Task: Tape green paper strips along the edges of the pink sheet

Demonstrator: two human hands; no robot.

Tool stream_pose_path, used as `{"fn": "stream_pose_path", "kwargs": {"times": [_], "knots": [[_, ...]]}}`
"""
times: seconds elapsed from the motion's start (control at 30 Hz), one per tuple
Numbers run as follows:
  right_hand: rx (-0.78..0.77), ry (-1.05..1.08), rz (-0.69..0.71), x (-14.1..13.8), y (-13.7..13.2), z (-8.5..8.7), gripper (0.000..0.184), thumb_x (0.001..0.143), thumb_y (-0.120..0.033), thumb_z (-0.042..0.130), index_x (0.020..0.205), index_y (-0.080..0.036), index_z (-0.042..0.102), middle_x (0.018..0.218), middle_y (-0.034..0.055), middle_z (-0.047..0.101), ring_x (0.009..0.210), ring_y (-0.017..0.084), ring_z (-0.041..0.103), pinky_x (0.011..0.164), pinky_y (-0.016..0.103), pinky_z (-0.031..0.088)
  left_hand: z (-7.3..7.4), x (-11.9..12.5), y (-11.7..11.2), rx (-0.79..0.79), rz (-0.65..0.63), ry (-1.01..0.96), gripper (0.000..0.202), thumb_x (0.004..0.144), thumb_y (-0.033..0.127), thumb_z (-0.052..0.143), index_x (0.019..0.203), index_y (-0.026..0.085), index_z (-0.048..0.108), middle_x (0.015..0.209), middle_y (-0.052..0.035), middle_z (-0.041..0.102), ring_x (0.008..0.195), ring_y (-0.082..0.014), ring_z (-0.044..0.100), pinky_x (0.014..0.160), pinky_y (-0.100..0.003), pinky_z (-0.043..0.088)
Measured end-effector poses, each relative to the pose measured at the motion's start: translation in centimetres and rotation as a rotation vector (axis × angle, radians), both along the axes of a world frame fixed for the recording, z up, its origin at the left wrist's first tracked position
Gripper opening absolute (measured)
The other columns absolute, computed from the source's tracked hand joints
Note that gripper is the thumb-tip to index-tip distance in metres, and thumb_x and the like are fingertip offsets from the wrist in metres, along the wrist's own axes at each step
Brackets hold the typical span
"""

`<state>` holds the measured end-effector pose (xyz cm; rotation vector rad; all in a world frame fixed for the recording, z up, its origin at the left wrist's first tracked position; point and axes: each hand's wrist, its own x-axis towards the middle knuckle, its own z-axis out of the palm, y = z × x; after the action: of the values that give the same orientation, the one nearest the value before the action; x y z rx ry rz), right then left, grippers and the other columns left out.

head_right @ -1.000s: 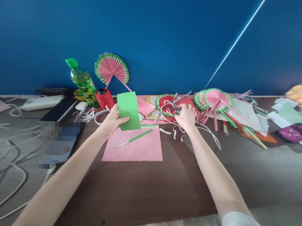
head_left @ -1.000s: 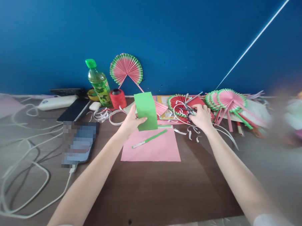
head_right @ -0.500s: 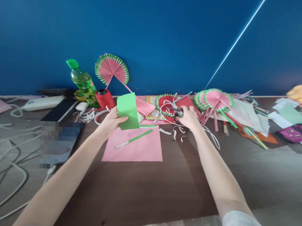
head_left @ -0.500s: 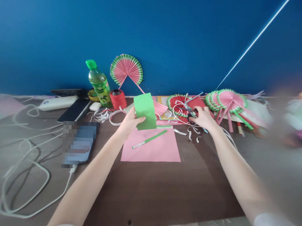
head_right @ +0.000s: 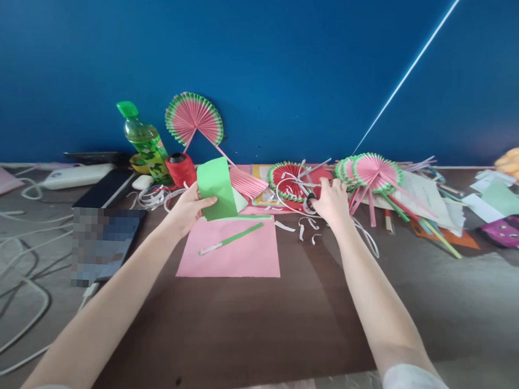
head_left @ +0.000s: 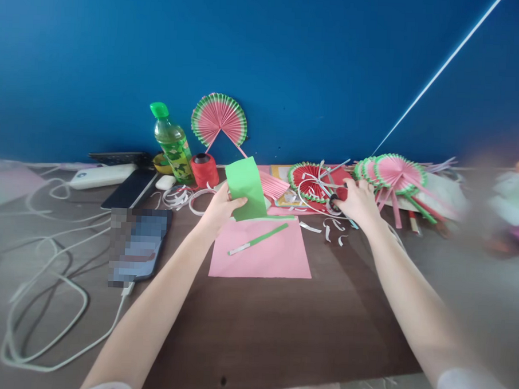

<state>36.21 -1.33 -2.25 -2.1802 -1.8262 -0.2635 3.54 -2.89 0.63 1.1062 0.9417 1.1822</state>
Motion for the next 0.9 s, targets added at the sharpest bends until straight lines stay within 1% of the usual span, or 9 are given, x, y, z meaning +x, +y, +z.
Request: {"fn": "stream_pose_path", "kwargs": {"times": [0.27, 0.37, 0.43, 0.5, 0.57, 0.67, 0.73, 0.8, 0.9], "knots": [[0.050, 0.015, -0.065, -0.7, -0.4, 0.8, 0.058, 0.069, -0.032, 0.060, 0.120, -0.008, 0.047, 0.111, 0.0215, 0.045, 0.108, 0.039, 0.041, 0.090, 0.050, 0.032, -0.1, -0.1, 0.0, 0.002, 0.005, -0.011, 0.050, 0.057, 0.015, 0.071, 0.104, 0.018, 0.054, 0.092, -0.0037, 0.069, 0.085, -0.0203, 0.065, 0.075, -0.032, 0.053], [0.110, 0.194, -0.106, -1.1, -0.4, 1.5, 0.058, 0.069, -0.032, 0.057, 0.122, -0.009, 0.045, 0.113, 0.0214, 0.043, 0.113, 0.039, 0.039, 0.093, 0.052, 0.032, 0.1, -0.1, 0.0, -0.010, 0.013, -0.027, 0.050, 0.056, 0.016, 0.073, 0.102, 0.018, 0.054, 0.093, -0.0038, 0.068, 0.086, -0.0208, 0.065, 0.075, -0.033, 0.054], [0.144, 0.374, -0.089, -1.4, -0.3, 2.1, 0.056, 0.071, -0.031, 0.054, 0.122, -0.012, 0.044, 0.114, 0.0196, 0.043, 0.112, 0.035, 0.043, 0.092, 0.049, 0.036, 0.2, 0.0, -0.1, -0.019, 0.014, -0.048, 0.052, 0.056, 0.015, 0.073, 0.104, 0.019, 0.053, 0.094, -0.0035, 0.068, 0.087, -0.0212, 0.065, 0.077, -0.034, 0.054], [0.139, 0.565, 0.037, -1.8, -0.3, 2.7, 0.048, 0.074, -0.033, 0.052, 0.118, -0.016, 0.046, 0.109, 0.0150, 0.048, 0.102, 0.028, 0.050, 0.088, 0.045, 0.041, 0.4, 0.0, -0.1, -0.022, 0.011, -0.071, 0.055, 0.056, 0.014, 0.072, 0.106, 0.020, 0.052, 0.096, -0.0032, 0.068, 0.089, -0.0216, 0.065, 0.079, -0.035, 0.054], [0.059, 0.767, 0.256, -2.7, -0.6, 3.1, 0.040, 0.077, -0.039, 0.050, 0.111, -0.019, 0.049, 0.099, 0.0089, 0.054, 0.090, 0.022, 0.055, 0.082, 0.041, 0.046, 0.4, 0.1, -0.1, -0.014, 0.006, -0.099, 0.058, 0.056, 0.013, 0.072, 0.109, 0.021, 0.051, 0.098, -0.0032, 0.068, 0.090, -0.0220, 0.065, 0.080, -0.036, 0.054], [-0.216, 1.058, 0.564, -4.9, -1.6, 3.4, 0.036, 0.078, -0.044, 0.053, 0.107, -0.022, 0.051, 0.092, 0.0041, 0.057, 0.083, 0.018, 0.059, 0.077, 0.035, 0.049, 0.4, 0.0, 0.0, 0.012, 0.010, -0.138, 0.061, 0.058, 0.012, 0.071, 0.114, 0.023, 0.049, 0.101, -0.0032, 0.068, 0.093, -0.0217, 0.065, 0.083, -0.036, 0.053], [-0.398, 1.169, 0.704, -6.8, -2.6, 3.3, 0.037, 0.079, -0.044, 0.053, 0.109, -0.024, 0.051, 0.094, 0.0038, 0.057, 0.083, 0.017, 0.060, 0.078, 0.035, 0.050, 0.4, -0.1, 0.2, 0.036, 0.021, -0.155, 0.063, 0.059, 0.013, 0.071, 0.117, 0.025, 0.048, 0.103, -0.0029, 0.068, 0.096, -0.0217, 0.064, 0.084, -0.035, 0.053], [-0.554, 1.173, 0.793, -8.6, -3.5, 3.0, 0.037, 0.079, -0.043, 0.056, 0.109, -0.023, 0.051, 0.093, 0.0041, 0.057, 0.085, 0.017, 0.060, 0.080, 0.035, 0.050, 0.4, -0.3, 0.3, 0.055, 0.041, -0.173, 0.063, 0.059, 0.013, 0.071, 0.117, 0.025, 0.047, 0.104, -0.0026, 0.067, 0.099, -0.0219, 0.063, 0.085, -0.035, 0.053], [-0.654, 1.187, 0.852, -10.5, -4.5, 2.5, 0.036, 0.080, -0.042, 0.057, 0.108, -0.021, 0.050, 0.091, 0.0035, 0.054, 0.086, 0.016, 0.058, 0.081, 0.035, 0.050, 0.5, -0.5, 0.5, 0.069, 0.089, -0.212, 0.060, 0.057, 0.012, 0.072, 0.112, 0.025, 0.049, 0.107, -0.0021, 0.066, 0.101, -0.0221, 0.062, 0.085, -0.034, 0.053]]}}
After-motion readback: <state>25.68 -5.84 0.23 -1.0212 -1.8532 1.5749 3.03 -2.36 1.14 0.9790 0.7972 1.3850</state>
